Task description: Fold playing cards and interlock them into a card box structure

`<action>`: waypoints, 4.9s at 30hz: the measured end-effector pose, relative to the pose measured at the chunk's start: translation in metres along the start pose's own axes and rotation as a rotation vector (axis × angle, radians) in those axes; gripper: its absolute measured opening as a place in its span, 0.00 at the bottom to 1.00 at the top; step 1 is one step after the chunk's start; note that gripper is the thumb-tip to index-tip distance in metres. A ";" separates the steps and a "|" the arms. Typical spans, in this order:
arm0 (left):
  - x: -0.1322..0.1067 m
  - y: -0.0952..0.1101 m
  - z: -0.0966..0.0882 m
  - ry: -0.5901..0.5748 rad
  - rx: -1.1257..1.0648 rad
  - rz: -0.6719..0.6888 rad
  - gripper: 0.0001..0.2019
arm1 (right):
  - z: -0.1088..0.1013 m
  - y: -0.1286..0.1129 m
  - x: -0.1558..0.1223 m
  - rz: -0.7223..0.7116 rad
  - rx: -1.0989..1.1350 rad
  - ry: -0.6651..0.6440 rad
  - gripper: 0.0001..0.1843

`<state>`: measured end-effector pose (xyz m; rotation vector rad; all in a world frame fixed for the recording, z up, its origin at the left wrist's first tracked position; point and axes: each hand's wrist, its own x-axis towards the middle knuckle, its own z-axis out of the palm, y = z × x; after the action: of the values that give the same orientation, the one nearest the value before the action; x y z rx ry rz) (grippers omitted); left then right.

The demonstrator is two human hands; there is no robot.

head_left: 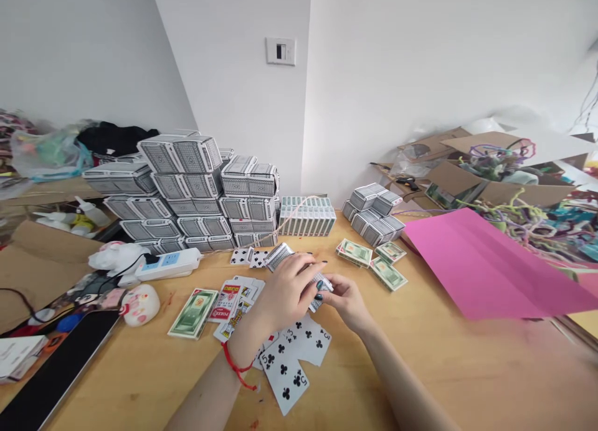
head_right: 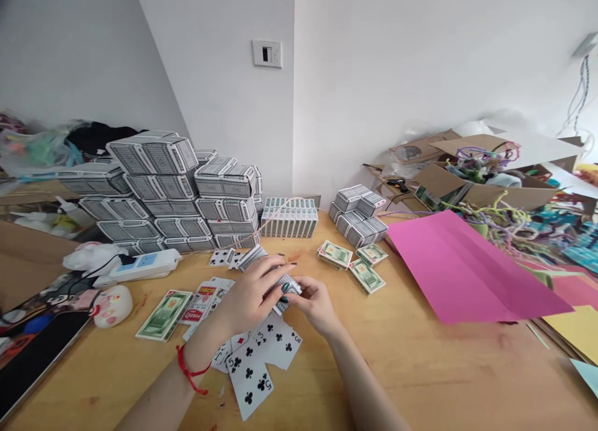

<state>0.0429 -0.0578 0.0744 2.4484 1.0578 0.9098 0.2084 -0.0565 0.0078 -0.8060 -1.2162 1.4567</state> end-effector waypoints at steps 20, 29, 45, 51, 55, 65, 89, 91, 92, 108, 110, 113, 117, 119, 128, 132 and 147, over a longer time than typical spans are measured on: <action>-0.001 -0.011 -0.003 -0.109 -0.094 -0.104 0.30 | -0.005 -0.011 0.000 -0.052 0.204 0.074 0.07; -0.004 -0.023 0.004 -0.007 -0.116 -0.118 0.30 | -0.003 -0.009 0.000 -0.061 0.252 0.117 0.09; -0.006 -0.028 0.016 0.122 -0.055 -0.170 0.29 | 0.008 0.007 0.003 -0.134 0.192 0.393 0.11; -0.006 -0.029 0.018 0.150 -0.053 -0.198 0.30 | 0.008 0.006 0.003 -0.136 0.137 0.412 0.11; -0.005 -0.027 0.016 0.115 -0.065 -0.205 0.29 | 0.006 0.002 0.004 -0.122 0.101 0.306 0.12; -0.006 -0.026 0.017 0.117 -0.075 -0.203 0.29 | 0.007 0.001 0.002 -0.071 0.201 0.231 0.11; -0.006 -0.025 0.023 0.196 -0.082 -0.218 0.28 | 0.005 0.009 0.003 -0.094 0.082 0.337 0.10; -0.005 -0.025 0.023 0.189 -0.088 -0.221 0.27 | 0.004 0.009 0.003 -0.090 0.084 0.329 0.10; -0.005 -0.025 0.023 0.182 -0.090 -0.223 0.27 | 0.004 0.009 0.003 -0.091 0.081 0.325 0.10; -0.003 -0.022 0.016 0.089 -0.195 -0.134 0.29 | 0.002 0.005 0.003 -0.145 0.039 0.385 0.08; -0.003 -0.023 0.015 0.076 -0.204 -0.140 0.30 | 0.001 0.006 0.003 -0.145 -0.007 0.390 0.09; -0.004 -0.023 0.015 0.061 -0.206 -0.139 0.30 | -0.001 0.004 0.003 -0.175 -0.055 0.387 0.08; -0.003 -0.021 0.016 0.042 -0.219 -0.125 0.31 | -0.001 -0.004 0.002 -0.232 -0.114 0.371 0.06; -0.003 -0.020 0.017 0.033 -0.230 -0.156 0.32 | -0.002 -0.006 0.002 -0.236 -0.135 0.364 0.06; -0.003 -0.023 0.022 0.098 -0.297 -0.173 0.32 | -0.007 0.007 0.003 -0.144 -0.022 0.287 0.17; -0.004 -0.019 0.029 0.091 -0.349 -0.187 0.35 | -0.002 0.009 0.003 -0.148 -0.030 0.280 0.19; -0.009 -0.017 0.063 0.394 -0.488 -0.267 0.37 | 0.000 0.012 0.005 -0.173 -0.074 0.360 0.13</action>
<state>0.0711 -0.0555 0.0146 1.7277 1.0900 1.3975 0.2041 -0.0506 -0.0032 -0.9427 -1.0396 1.0766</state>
